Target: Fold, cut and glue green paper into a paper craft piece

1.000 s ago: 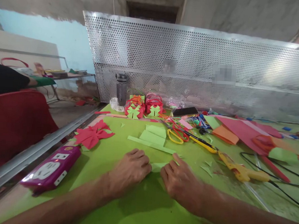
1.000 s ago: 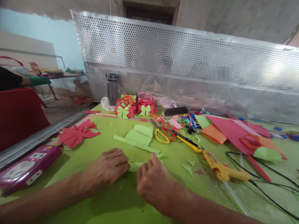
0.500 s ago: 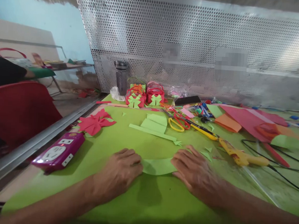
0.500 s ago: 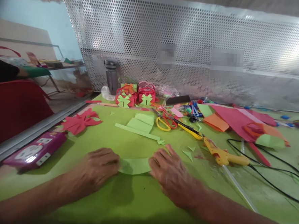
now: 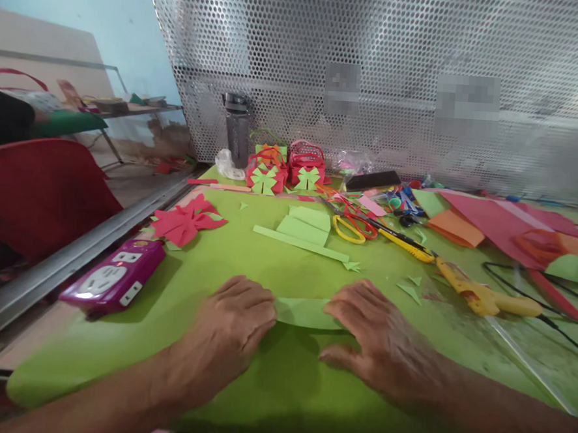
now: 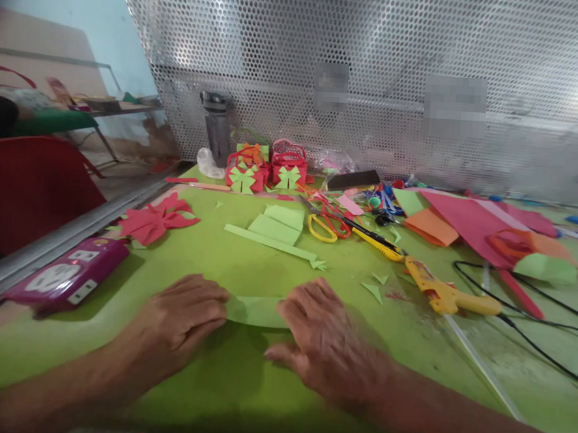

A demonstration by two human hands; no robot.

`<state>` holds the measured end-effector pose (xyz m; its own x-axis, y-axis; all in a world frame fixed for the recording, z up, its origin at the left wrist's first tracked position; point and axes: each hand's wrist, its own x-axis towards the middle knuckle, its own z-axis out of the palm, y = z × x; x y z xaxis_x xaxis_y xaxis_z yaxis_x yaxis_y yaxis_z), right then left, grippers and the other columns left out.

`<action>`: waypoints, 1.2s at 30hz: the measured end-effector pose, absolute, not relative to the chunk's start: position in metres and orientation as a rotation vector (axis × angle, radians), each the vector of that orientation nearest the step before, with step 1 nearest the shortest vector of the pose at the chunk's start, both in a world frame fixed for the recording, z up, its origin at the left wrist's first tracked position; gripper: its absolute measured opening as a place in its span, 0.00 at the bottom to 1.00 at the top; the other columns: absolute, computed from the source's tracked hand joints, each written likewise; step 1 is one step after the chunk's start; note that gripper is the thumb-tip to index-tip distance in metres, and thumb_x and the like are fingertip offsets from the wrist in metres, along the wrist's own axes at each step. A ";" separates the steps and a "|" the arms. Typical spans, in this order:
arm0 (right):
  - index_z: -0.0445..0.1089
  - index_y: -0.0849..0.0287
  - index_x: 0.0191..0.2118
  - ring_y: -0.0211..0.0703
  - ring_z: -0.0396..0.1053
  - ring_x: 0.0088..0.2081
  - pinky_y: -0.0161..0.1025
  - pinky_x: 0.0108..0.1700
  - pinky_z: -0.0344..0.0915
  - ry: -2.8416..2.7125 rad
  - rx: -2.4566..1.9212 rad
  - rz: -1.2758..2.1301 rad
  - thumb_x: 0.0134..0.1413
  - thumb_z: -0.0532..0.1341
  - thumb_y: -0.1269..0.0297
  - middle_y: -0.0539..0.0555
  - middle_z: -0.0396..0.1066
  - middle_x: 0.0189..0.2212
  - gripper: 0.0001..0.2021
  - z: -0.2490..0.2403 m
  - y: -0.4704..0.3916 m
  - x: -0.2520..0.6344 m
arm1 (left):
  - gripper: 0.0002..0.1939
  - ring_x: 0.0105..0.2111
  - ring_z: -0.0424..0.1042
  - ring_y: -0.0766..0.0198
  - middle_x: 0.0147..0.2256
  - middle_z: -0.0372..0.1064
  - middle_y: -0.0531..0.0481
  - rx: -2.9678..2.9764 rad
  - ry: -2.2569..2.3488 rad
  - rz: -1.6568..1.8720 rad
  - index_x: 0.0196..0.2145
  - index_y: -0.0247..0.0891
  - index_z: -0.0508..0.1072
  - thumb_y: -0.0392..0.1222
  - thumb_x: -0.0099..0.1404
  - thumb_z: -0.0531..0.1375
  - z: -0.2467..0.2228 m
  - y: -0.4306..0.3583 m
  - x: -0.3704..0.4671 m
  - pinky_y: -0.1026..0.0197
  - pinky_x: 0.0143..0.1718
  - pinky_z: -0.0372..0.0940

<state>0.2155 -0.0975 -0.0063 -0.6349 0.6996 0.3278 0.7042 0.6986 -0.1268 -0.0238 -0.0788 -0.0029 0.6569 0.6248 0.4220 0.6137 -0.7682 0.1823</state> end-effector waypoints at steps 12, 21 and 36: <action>0.67 0.60 0.35 0.46 0.61 0.37 0.46 0.42 0.56 -2.501 -1.101 0.049 0.52 0.61 0.58 0.54 0.66 0.32 0.11 -0.009 -0.096 0.211 | 0.11 0.29 0.62 0.63 0.25 0.65 0.51 2.587 1.128 0.702 0.24 0.35 0.66 0.34 0.64 0.53 -0.003 -0.075 -0.024 0.58 0.34 0.56; 0.65 0.58 0.23 0.39 0.61 0.31 0.41 0.39 0.54 -2.402 -1.184 0.249 0.55 0.59 0.67 0.48 0.65 0.25 0.10 -0.018 -0.092 0.221 | 0.14 0.27 0.62 0.65 0.24 0.65 0.51 2.704 1.029 0.621 0.25 0.37 0.68 0.35 0.66 0.48 -0.010 -0.074 -0.020 0.60 0.32 0.55; 0.65 0.57 0.22 0.41 0.62 0.33 0.46 0.41 0.52 -2.219 -1.542 0.358 0.55 0.57 0.68 0.49 0.66 0.28 0.10 -0.012 -0.095 0.228 | 0.14 0.24 0.61 0.64 0.21 0.64 0.53 2.586 1.280 0.481 0.21 0.38 0.65 0.40 0.64 0.50 -0.009 -0.068 -0.009 0.58 0.31 0.54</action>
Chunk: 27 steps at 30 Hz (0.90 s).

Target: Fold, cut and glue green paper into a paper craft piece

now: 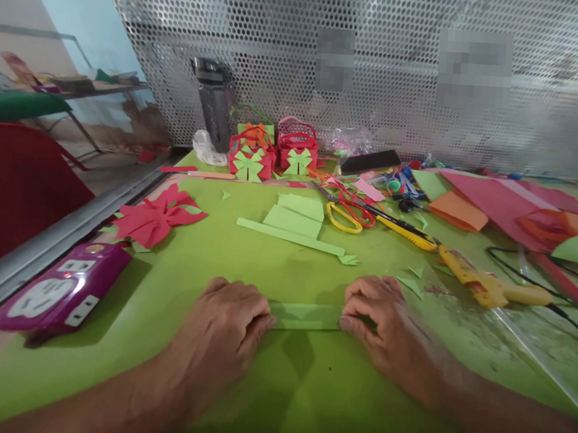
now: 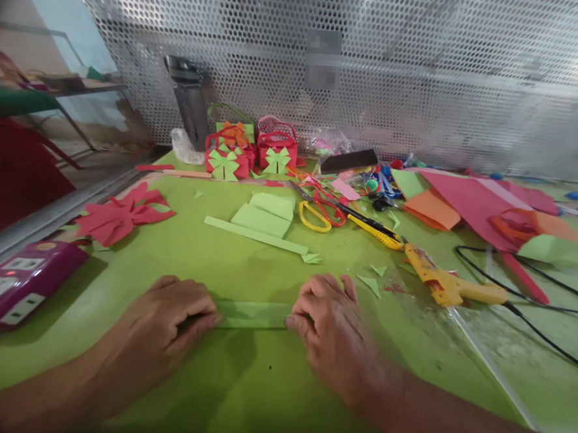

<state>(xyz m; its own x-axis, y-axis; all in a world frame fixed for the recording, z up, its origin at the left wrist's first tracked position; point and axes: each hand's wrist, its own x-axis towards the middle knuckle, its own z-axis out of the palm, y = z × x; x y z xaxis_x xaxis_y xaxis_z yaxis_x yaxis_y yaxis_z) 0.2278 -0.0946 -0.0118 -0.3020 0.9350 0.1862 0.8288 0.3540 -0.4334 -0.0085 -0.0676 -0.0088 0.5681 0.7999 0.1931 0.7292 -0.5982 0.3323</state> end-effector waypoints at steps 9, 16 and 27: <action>0.60 0.59 0.18 0.41 0.62 0.32 0.45 0.41 0.53 -2.235 -1.653 0.345 0.47 0.61 0.72 0.48 0.65 0.25 0.12 -0.006 -0.089 0.223 | 0.10 0.23 0.61 0.63 0.21 0.63 0.54 2.664 1.304 0.327 0.21 0.37 0.63 0.34 0.60 0.51 -0.003 -0.065 -0.004 0.56 0.31 0.52; 0.59 0.60 0.19 0.40 0.62 0.33 0.45 0.42 0.52 -2.327 -1.741 0.381 0.46 0.59 0.75 0.49 0.65 0.25 0.11 0.002 -0.087 0.221 | 0.11 0.24 0.62 0.62 0.22 0.65 0.52 2.692 1.353 0.209 0.22 0.36 0.66 0.32 0.61 0.51 0.008 -0.065 0.002 0.54 0.35 0.51; 0.57 0.60 0.18 0.41 0.60 0.33 0.48 0.42 0.50 -2.360 -1.759 0.422 0.48 0.56 0.74 0.49 0.65 0.25 0.12 0.004 -0.087 0.219 | 0.10 0.23 0.59 0.64 0.21 0.63 0.54 2.731 1.302 0.262 0.22 0.36 0.64 0.29 0.59 0.53 0.003 -0.064 0.001 0.55 0.35 0.48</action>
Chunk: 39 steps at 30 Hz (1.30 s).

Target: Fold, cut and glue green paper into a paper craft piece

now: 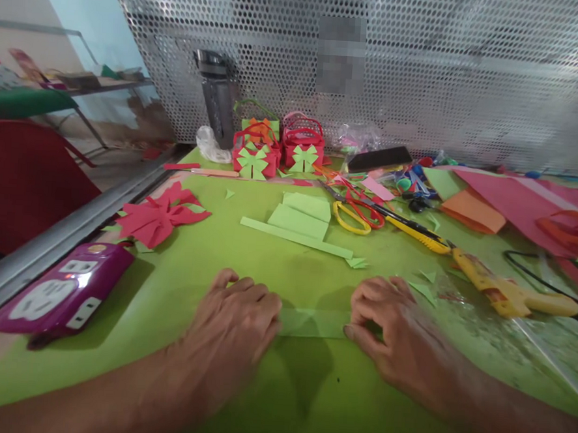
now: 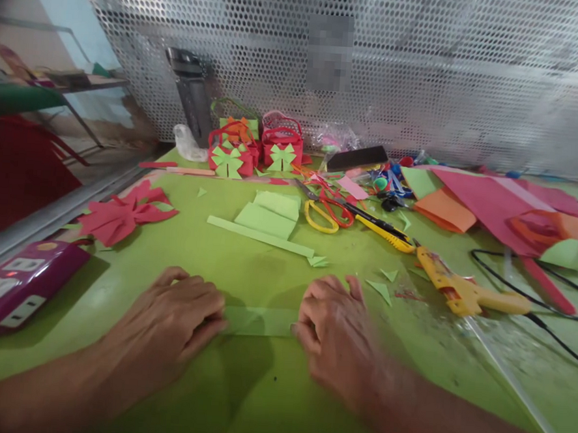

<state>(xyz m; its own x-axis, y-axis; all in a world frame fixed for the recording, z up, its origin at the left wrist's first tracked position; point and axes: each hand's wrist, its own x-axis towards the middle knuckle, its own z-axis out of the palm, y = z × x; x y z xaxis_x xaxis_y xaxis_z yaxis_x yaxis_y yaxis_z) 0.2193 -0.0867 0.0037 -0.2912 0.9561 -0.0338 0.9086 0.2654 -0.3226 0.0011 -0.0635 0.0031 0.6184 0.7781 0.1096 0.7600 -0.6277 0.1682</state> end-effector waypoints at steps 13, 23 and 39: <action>0.61 0.58 0.22 0.44 0.62 0.33 0.53 0.46 0.51 -2.416 -1.810 0.261 0.45 0.53 0.77 0.52 0.66 0.27 0.08 0.002 -0.089 0.217 | 0.11 0.24 0.60 0.63 0.22 0.63 0.53 2.760 1.215 0.359 0.27 0.36 0.64 0.27 0.62 0.47 -0.003 -0.065 -0.005 0.54 0.35 0.50; 0.61 0.54 0.51 0.50 0.61 0.39 0.65 0.50 0.44 -2.836 -1.159 -0.287 0.55 0.49 0.75 0.54 0.65 0.33 0.19 0.007 -0.099 0.222 | 0.26 0.28 0.63 0.61 0.28 0.66 0.54 3.107 0.984 0.185 0.51 0.55 0.62 0.30 0.59 0.56 0.002 -0.062 -0.009 0.49 0.42 0.49; 0.64 0.60 0.50 0.48 0.64 0.38 0.61 0.52 0.50 -3.013 -0.837 -0.458 0.57 0.50 0.70 0.55 0.69 0.32 0.16 0.007 -0.089 0.245 | 0.22 0.26 0.61 0.65 0.27 0.61 0.55 3.260 0.747 0.193 0.50 0.56 0.64 0.31 0.63 0.54 -0.005 -0.056 -0.020 0.46 0.48 0.50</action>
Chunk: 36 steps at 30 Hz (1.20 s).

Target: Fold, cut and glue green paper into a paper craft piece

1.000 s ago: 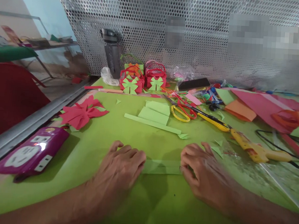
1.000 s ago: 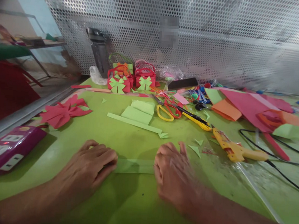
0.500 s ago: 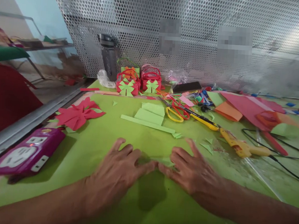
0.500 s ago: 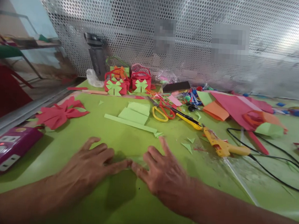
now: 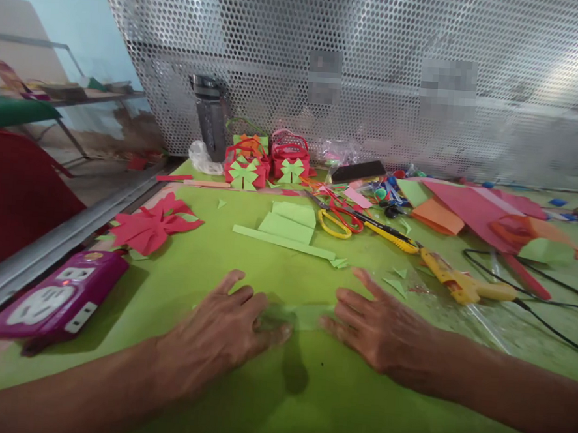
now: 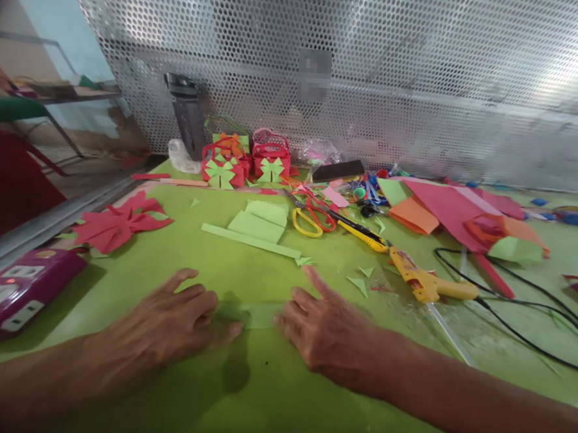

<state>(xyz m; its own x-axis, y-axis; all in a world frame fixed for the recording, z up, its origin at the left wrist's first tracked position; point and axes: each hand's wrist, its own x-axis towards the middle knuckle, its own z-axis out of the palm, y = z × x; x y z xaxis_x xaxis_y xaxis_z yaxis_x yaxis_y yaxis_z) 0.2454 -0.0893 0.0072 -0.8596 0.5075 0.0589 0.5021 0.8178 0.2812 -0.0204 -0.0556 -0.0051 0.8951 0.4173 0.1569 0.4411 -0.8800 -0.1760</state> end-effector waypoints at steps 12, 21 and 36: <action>0.66 0.62 0.48 0.49 0.65 0.40 0.58 0.50 0.55 2.939 1.054 0.473 0.55 0.52 0.77 0.57 0.70 0.34 0.16 0.007 -0.101 0.284 | 0.20 0.26 0.57 0.67 0.26 0.58 0.54 -3.001 -0.738 -0.511 0.42 0.50 0.71 0.26 0.63 0.49 -0.010 -0.055 -0.033 0.55 0.41 0.53; 0.71 0.59 0.28 0.33 0.62 0.22 0.30 0.24 0.55 2.770 1.861 -0.765 0.51 0.55 0.71 0.47 0.68 0.21 0.07 0.039 -0.081 0.203 | 0.13 0.25 0.57 0.64 0.25 0.57 0.52 -2.862 -0.868 -0.384 0.38 0.46 0.73 0.32 0.64 0.51 -0.011 -0.064 -0.009 0.60 0.31 0.52; 0.61 0.59 0.13 0.30 0.54 0.14 0.29 0.16 0.48 2.169 1.942 -1.104 0.37 0.63 0.57 0.45 0.58 0.10 0.15 0.017 -0.043 0.181 | 0.14 0.25 0.57 0.65 0.25 0.59 0.50 -2.913 -0.822 -0.643 0.31 0.41 0.73 0.32 0.65 0.49 -0.016 -0.064 -0.012 0.59 0.31 0.55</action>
